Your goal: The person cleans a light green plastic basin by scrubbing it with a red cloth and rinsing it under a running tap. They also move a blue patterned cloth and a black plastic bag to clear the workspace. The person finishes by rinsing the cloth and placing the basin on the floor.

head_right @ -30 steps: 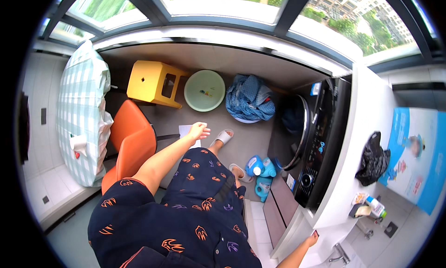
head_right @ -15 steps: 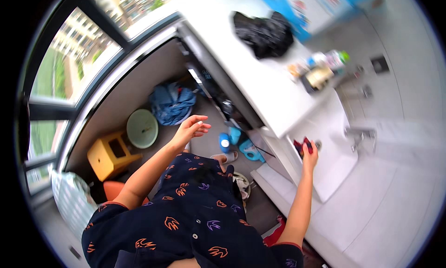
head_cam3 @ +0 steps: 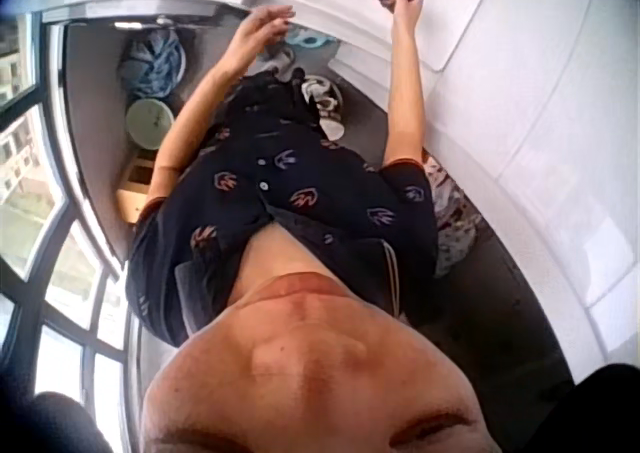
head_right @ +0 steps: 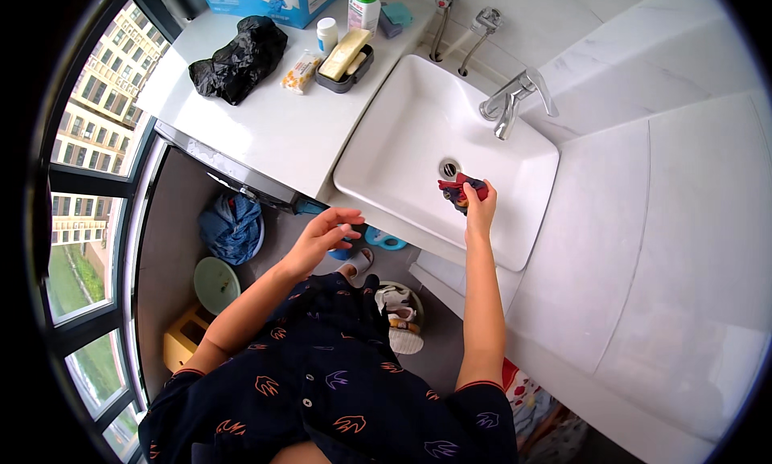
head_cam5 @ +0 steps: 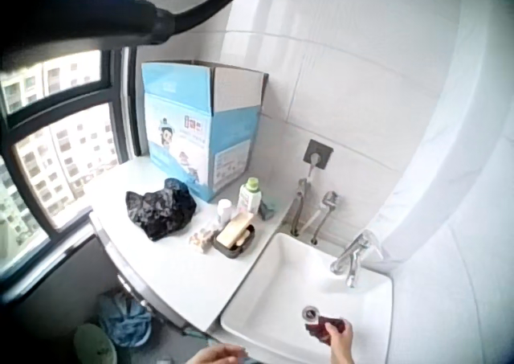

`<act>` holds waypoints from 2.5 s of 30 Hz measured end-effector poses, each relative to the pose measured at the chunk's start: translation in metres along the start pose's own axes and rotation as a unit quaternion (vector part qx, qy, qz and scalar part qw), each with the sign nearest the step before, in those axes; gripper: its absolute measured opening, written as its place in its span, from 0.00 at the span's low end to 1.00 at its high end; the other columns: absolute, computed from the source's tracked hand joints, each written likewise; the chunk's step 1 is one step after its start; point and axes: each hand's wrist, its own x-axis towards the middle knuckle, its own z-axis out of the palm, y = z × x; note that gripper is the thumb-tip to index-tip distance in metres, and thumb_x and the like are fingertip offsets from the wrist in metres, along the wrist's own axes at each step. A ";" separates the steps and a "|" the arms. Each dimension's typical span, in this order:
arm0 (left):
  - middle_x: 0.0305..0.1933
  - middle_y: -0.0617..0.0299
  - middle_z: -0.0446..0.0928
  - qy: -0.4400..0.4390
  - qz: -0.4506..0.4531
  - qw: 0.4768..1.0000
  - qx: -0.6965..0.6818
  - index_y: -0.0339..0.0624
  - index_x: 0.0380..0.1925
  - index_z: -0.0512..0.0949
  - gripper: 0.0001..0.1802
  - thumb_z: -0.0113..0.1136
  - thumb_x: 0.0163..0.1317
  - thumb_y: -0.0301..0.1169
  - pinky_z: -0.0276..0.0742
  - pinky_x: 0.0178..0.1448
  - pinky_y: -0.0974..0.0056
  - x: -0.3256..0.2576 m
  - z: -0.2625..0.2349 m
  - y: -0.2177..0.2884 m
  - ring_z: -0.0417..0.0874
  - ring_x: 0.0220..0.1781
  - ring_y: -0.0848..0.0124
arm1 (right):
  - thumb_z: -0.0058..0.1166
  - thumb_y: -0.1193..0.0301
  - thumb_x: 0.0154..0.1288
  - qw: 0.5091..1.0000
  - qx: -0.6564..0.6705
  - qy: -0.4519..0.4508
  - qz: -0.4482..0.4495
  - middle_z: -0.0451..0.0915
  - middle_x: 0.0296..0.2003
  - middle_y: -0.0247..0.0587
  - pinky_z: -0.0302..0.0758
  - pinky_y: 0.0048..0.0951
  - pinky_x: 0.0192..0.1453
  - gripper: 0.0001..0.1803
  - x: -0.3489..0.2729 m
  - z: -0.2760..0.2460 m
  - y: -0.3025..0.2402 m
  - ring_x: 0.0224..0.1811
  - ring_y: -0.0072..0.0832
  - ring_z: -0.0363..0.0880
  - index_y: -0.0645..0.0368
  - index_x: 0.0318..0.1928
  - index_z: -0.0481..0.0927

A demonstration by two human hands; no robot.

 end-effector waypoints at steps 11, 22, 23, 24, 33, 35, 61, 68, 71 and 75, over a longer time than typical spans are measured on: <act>0.68 0.58 0.61 -0.062 -0.048 0.997 -0.019 0.43 0.65 0.62 0.28 0.52 0.69 0.42 0.69 0.63 0.58 0.062 0.062 0.006 0.68 0.65 0.64 | 0.58 0.72 0.63 0.978 0.192 -0.070 -0.040 0.73 0.53 0.42 0.72 0.29 0.57 0.27 0.000 0.000 -0.041 0.52 0.28 0.74 0.64 0.60 0.64; 0.53 0.59 0.70 -0.085 -0.162 0.942 -0.279 0.50 0.51 0.68 0.18 0.56 0.67 0.45 0.72 0.61 0.51 0.222 0.117 0.003 0.75 0.54 0.63 | 0.50 0.78 0.66 0.984 -0.040 -0.124 -0.124 0.73 0.51 0.41 0.69 0.27 0.56 0.15 0.016 -0.010 -0.072 0.53 0.27 0.73 0.62 0.52 0.69; 0.53 0.61 0.71 -0.059 -0.165 0.952 -0.250 0.51 0.52 0.68 0.18 0.56 0.67 0.44 0.72 0.60 0.53 0.227 0.120 0.002 0.75 0.53 0.65 | 0.50 0.78 0.65 0.982 -0.069 -0.099 -0.145 0.72 0.52 0.42 0.69 0.27 0.57 0.16 0.031 -0.022 -0.069 0.54 0.28 0.72 0.62 0.53 0.69; 0.52 0.63 0.71 -0.033 -0.168 0.960 -0.220 0.52 0.52 0.68 0.18 0.55 0.67 0.43 0.73 0.58 0.54 0.233 0.123 0.002 0.74 0.53 0.66 | 0.50 0.78 0.65 0.978 -0.098 -0.074 -0.167 0.72 0.54 0.43 0.68 0.27 0.59 0.16 0.043 -0.031 -0.065 0.55 0.28 0.72 0.62 0.53 0.69; 0.41 0.62 0.74 0.050 -0.115 0.978 -0.169 0.49 0.53 0.67 0.23 0.63 0.62 0.40 0.80 0.40 0.62 0.282 0.131 -0.011 0.78 0.41 0.70 | 0.52 0.69 0.65 0.994 0.066 -0.019 -0.084 0.71 0.53 0.55 0.72 0.34 0.59 0.22 0.093 -0.012 -0.187 0.58 0.36 0.71 0.72 0.54 0.69; 0.46 0.59 0.73 0.028 -0.102 0.980 -0.166 0.45 0.56 0.63 0.30 0.67 0.58 0.35 0.81 0.43 0.60 0.288 0.129 -0.016 0.79 0.44 0.68 | 0.53 0.68 0.65 0.981 0.139 -0.073 -0.112 0.74 0.48 0.50 0.73 0.35 0.58 0.18 0.100 -0.004 -0.207 0.56 0.33 0.72 0.69 0.49 0.73; 0.46 0.62 0.76 -0.001 -0.104 0.945 -0.309 0.49 0.49 0.73 0.23 0.41 0.71 0.53 0.78 0.48 0.57 0.287 0.126 -0.027 0.78 0.45 0.65 | 0.35 0.60 0.75 0.939 -0.217 -0.034 -0.266 0.63 0.66 0.53 0.44 0.40 0.75 0.28 -0.021 0.061 -0.039 0.74 0.43 0.50 0.61 0.69 0.59; 0.46 0.62 0.76 -0.039 -0.153 0.947 -0.279 0.48 0.50 0.71 0.13 0.39 0.71 0.33 0.77 0.49 0.61 0.256 0.153 -0.029 0.78 0.43 0.69 | 0.34 0.55 0.74 0.998 -0.053 0.015 0.032 0.67 0.59 0.61 0.63 0.44 0.64 0.28 0.081 0.019 -0.014 0.63 0.50 0.64 0.62 0.64 0.64; 0.38 0.58 0.75 -0.045 -0.222 0.905 -0.360 0.49 0.41 0.71 0.17 0.43 0.70 0.50 0.76 0.44 0.59 0.303 0.118 -0.042 0.77 0.36 0.64 | 0.36 0.59 0.74 0.936 -0.265 0.030 -0.230 0.75 0.52 0.51 0.67 0.46 0.60 0.23 0.024 0.057 0.011 0.53 0.46 0.75 0.62 0.59 0.70; 0.38 0.63 0.75 -0.055 -0.152 0.942 -0.295 0.50 0.45 0.71 0.18 0.41 0.71 0.49 0.76 0.42 0.58 0.277 0.124 -0.029 0.75 0.37 0.68 | 0.33 0.56 0.74 0.953 -0.227 0.039 -0.199 0.64 0.63 0.61 0.60 0.43 0.67 0.29 0.027 0.064 -0.022 0.66 0.50 0.62 0.67 0.61 0.69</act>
